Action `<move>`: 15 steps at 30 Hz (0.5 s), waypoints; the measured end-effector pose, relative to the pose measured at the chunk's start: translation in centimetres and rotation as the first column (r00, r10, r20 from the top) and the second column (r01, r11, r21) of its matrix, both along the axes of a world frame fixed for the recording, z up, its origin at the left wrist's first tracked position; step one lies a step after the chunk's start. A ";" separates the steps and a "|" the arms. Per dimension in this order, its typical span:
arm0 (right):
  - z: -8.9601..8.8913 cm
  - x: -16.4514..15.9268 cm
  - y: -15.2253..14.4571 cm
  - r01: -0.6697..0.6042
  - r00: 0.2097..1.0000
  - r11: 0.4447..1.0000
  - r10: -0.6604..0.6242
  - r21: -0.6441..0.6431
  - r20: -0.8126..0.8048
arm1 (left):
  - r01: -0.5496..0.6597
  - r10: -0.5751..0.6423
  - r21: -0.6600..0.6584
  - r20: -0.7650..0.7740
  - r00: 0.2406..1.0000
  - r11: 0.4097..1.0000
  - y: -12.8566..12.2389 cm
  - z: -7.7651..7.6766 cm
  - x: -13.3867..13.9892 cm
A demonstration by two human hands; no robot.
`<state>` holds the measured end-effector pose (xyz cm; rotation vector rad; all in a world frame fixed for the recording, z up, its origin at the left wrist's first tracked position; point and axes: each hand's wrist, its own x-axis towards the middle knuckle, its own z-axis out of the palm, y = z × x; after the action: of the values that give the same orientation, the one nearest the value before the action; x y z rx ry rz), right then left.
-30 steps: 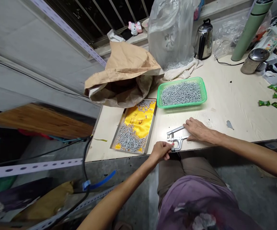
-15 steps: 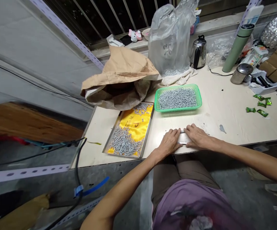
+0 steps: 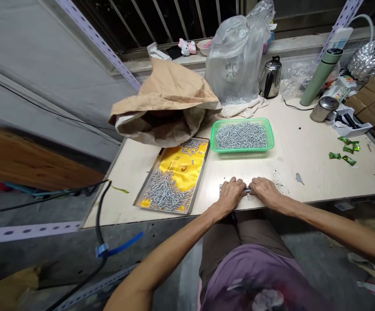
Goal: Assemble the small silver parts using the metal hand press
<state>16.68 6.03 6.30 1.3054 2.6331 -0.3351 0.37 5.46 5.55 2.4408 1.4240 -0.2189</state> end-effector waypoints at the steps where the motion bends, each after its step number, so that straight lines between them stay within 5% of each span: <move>1: 0.1 0.2 0.3 0.011 1.000 1.000 -0.010 0.015 -0.018 | -0.017 0.016 0.027 0.025 1.000 1.000 -0.2 -0.3 -0.1; 9: -0.1 2.2 4.1 -0.058 0.972 0.998 0.055 -0.007 -0.230 | -0.146 0.007 0.326 0.390 0.921 0.934 -5.2 -5.3 0.9; 15: -1.4 0.2 5.7 0.084 0.985 0.986 -0.060 0.144 -0.161 | -0.107 -0.030 0.310 0.407 0.913 0.945 -6.3 -5.9 2.0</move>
<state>16.88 11.68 4.94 1.4817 2.7933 -0.2626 2.37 -0.85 -0.32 2.5005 1.3986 0.5529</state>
